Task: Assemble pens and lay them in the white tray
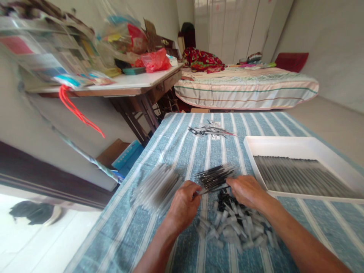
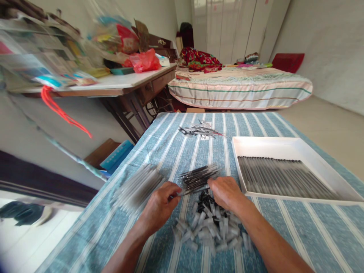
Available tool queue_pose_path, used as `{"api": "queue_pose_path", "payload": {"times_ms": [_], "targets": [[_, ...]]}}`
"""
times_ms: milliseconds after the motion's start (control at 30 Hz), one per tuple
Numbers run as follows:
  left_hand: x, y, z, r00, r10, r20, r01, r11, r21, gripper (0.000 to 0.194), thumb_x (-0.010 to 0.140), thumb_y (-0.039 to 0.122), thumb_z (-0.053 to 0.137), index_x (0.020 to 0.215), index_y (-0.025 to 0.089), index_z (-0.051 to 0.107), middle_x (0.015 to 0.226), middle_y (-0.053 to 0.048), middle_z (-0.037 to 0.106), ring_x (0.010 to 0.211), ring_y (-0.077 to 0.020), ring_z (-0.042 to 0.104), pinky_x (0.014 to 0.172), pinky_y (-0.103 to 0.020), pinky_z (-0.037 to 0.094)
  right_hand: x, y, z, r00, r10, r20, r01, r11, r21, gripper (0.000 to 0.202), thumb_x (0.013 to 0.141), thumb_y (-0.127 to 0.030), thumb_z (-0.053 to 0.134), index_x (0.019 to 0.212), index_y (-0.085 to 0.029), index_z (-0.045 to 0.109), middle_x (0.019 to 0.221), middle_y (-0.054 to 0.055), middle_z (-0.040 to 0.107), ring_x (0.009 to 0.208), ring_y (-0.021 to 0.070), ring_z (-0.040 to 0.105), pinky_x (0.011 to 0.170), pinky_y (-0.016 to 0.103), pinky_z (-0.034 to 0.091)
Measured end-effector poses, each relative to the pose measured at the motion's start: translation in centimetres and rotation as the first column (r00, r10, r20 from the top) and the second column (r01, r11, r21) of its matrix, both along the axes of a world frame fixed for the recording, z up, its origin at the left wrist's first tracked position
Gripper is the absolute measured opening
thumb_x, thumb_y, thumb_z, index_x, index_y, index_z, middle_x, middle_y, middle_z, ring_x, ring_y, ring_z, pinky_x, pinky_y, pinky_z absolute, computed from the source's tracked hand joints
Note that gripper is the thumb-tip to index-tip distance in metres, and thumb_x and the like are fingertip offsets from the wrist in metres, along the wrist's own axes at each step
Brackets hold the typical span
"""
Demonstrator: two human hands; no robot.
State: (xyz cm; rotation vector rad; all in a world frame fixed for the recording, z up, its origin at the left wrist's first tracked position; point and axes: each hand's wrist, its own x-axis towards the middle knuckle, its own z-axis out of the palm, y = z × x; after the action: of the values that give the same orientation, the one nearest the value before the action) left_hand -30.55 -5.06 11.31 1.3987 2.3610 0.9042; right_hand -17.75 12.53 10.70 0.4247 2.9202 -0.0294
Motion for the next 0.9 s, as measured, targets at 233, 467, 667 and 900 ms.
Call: {"api": "queue_pose_path", "payload": {"times_ms": [233,467,667,900], "targets": [[0.0,0.0,0.1,1.000,0.006,0.004,-0.006,1.000,-0.026,0.013,0.071,0.010,0.050,0.072,0.017,0.060,0.076,-0.004,0.060,0.072,-0.0154,0.058,0.066,-0.025,0.043,0.7,0.9,-0.5,0.999,0.026,-0.036,-0.026,1.000,-0.004,0.017,0.081,-0.013,0.044,0.086,-0.016,0.060,0.075,0.010,0.069,0.071,0.0215,0.066,0.057,0.026,0.031],[-0.1,-0.1,-0.1,1.000,-0.006,0.005,0.006,0.999,-0.034,0.012,0.071,0.010,0.049,0.072,0.016,0.059,0.077,-0.003,0.059,0.072,-0.0146,0.057,0.065,-0.024,0.042,1.3,1.7,-0.4,0.995,-0.006,-0.104,0.009,1.000,0.022,0.018,0.086,-0.018,0.041,0.092,-0.017,0.058,0.071,0.008,0.068,0.063,0.0194,0.062,0.055,0.026,0.026],[-0.1,0.0,-0.2,0.999,-0.048,0.021,0.049,0.998,-0.039,0.014,0.072,0.011,0.049,0.073,0.016,0.061,0.075,-0.003,0.058,0.071,-0.0145,0.057,0.065,-0.025,0.042,1.1,1.4,-0.5,0.995,0.002,-0.099,0.003,0.999,0.048,0.017,0.086,-0.020,0.042,0.090,-0.019,0.058,0.069,0.007,0.068,0.059,0.0181,0.060,0.053,0.027,0.021],[0.0,0.1,-0.1,0.996,-0.074,0.053,0.074,0.997,-0.011,0.013,0.071,0.013,0.049,0.072,0.016,0.062,0.075,-0.003,0.059,0.071,-0.0148,0.057,0.067,-0.025,0.043,1.1,0.8,-0.4,0.989,0.047,-0.142,-0.039,0.997,0.061,0.017,0.086,-0.018,0.040,0.087,-0.019,0.058,0.066,0.005,0.068,0.055,0.0166,0.060,0.052,0.029,0.016]]}}
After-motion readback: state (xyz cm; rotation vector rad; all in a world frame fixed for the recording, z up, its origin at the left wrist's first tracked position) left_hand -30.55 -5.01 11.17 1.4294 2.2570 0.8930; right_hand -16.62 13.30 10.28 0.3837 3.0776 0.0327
